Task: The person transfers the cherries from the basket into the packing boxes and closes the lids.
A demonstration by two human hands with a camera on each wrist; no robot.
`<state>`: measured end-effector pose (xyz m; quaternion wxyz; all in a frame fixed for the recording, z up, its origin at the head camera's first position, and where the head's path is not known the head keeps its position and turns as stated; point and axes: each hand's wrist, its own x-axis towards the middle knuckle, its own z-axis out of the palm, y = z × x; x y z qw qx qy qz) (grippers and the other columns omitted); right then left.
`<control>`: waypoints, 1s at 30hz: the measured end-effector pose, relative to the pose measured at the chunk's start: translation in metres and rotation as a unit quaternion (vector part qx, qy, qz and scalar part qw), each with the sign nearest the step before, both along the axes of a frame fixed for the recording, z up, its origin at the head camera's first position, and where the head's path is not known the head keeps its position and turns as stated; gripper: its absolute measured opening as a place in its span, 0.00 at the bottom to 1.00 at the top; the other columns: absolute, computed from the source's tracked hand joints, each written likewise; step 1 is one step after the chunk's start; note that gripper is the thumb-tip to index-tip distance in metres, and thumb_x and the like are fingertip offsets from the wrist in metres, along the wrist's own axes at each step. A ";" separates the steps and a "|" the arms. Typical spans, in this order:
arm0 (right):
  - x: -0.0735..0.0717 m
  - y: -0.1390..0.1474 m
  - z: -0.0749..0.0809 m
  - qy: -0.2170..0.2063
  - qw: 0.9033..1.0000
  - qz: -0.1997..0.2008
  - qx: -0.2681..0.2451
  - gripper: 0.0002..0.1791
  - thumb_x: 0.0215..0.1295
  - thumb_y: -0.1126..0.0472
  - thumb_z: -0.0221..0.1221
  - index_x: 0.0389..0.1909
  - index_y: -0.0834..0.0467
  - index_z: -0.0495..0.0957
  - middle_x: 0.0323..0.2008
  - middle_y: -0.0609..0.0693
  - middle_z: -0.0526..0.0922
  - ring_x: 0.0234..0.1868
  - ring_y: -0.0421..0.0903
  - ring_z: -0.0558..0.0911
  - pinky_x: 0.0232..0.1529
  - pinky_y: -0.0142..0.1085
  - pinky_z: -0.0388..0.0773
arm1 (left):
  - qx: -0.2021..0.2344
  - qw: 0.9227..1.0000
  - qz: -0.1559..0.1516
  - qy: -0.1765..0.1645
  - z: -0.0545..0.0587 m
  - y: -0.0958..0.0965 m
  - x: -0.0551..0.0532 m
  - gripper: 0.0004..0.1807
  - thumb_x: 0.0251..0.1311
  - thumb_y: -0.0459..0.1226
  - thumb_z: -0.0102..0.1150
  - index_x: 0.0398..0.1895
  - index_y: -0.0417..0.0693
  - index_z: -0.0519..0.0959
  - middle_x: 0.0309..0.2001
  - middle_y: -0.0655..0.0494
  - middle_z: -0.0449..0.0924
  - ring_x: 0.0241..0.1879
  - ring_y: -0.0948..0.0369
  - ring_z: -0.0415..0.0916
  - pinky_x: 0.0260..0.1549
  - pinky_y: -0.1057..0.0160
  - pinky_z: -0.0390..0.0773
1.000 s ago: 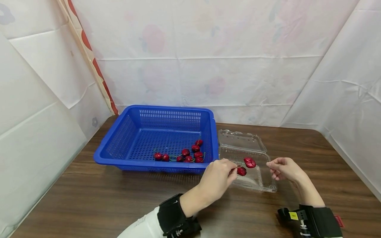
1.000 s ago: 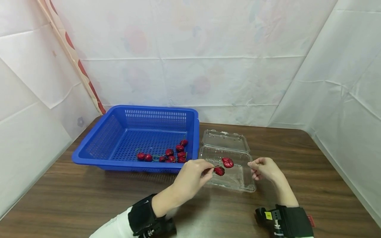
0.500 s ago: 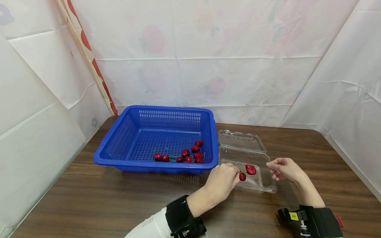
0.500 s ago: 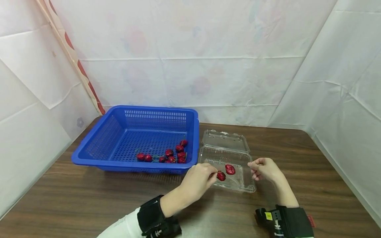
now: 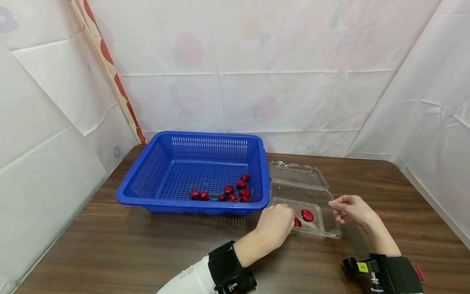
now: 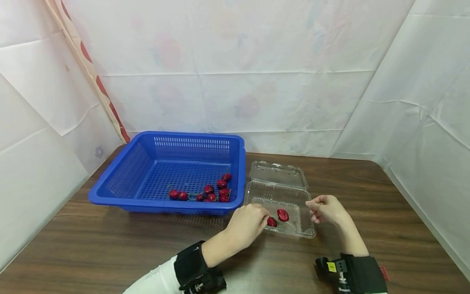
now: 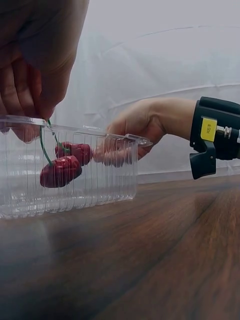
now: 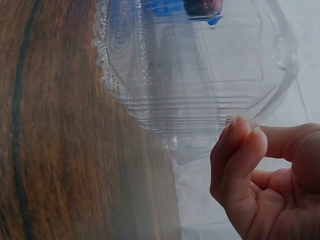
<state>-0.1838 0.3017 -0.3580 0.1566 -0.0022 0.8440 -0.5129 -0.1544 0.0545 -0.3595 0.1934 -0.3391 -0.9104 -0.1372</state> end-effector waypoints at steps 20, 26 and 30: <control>0.001 0.000 0.000 0.002 1.000 0.004 0.005 0.16 0.64 0.62 0.49 0.37 0.74 0.66 0.21 0.49 0.73 0.19 0.39 0.74 0.22 0.33 0.75 | -0.017 0.999 -0.007 -0.032 -0.006 0.002 -0.003 0.13 0.51 0.37 0.58 0.11 0.51 0.74 0.16 0.62 0.70 0.16 0.67 0.70 0.12 0.70 0.67; 0.001 0.000 0.000 0.002 1.000 0.003 0.011 0.16 0.64 0.61 0.50 0.37 0.74 0.67 0.21 0.50 0.73 0.19 0.39 0.74 0.22 0.34 0.75 | -0.022 0.999 -0.013 -0.037 -0.004 0.001 -0.001 0.10 0.52 0.38 0.58 0.15 0.51 0.77 0.19 0.62 0.71 0.19 0.67 0.71 0.14 0.71 0.68; 0.002 0.000 -0.001 0.005 1.000 0.004 0.020 0.17 0.64 0.60 0.50 0.37 0.74 0.67 0.21 0.50 0.72 0.19 0.40 0.74 0.23 0.35 0.75 | -0.021 0.999 -0.020 -0.035 0.000 0.000 0.003 0.08 0.52 0.39 0.59 0.18 0.52 0.77 0.22 0.62 0.71 0.21 0.66 0.72 0.16 0.70 0.69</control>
